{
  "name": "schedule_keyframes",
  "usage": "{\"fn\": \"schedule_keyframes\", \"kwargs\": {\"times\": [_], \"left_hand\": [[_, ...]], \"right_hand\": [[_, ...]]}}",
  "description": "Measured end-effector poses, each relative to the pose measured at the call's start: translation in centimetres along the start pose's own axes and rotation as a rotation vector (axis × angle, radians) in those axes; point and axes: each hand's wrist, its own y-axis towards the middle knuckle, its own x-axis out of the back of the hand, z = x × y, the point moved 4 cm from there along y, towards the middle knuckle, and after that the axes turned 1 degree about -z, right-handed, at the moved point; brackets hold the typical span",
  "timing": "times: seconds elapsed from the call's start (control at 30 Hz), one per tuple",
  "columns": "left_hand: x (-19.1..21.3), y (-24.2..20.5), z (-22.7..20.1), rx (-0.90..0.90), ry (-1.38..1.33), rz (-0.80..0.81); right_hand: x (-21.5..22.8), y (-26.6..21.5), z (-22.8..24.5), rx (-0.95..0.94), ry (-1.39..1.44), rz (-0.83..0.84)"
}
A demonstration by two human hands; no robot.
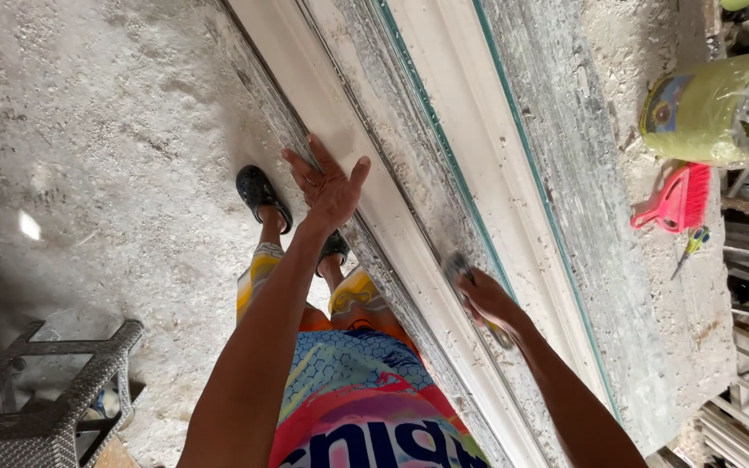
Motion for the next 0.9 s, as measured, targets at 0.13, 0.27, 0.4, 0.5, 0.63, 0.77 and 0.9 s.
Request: {"fn": "schedule_keyframes", "kwargs": {"times": [0.13, 0.27, 0.4, 0.5, 0.63, 0.77, 0.9], "left_hand": [[0.4, 0.2, -0.1, 0.01, 0.012, -0.005], [0.6, 0.1, -0.2, 0.032, 0.019, 0.003], [0.4, 0.9, 0.3, -0.038, 0.033, -0.013], [1.2, -1.1, -1.3, -0.031, 0.013, 0.013], [0.6, -0.4, -0.3, -0.025, -0.039, -0.014], [0.7, 0.1, 0.1, -0.063, -0.034, -0.068], [0.6, 0.1, -0.1, -0.04, -0.051, -0.055]], "right_hand": [[-0.9, 2.2, 15.5, 0.033, -0.149, -0.07], [-1.3, 5.0, 30.8, 0.349, -0.153, -0.101], [-1.0, 5.6, 37.8, 0.435, -0.16, -0.169], [-1.0, 5.5, 33.7, 0.51, -0.623, -0.251], [-0.7, 2.7, 16.6, 0.43, -0.922, -0.282], [-1.7, 0.0, -4.1, 0.445, -1.042, -0.371], [-3.5, -1.5, -11.0, 0.399, -1.024, -0.427]]}}
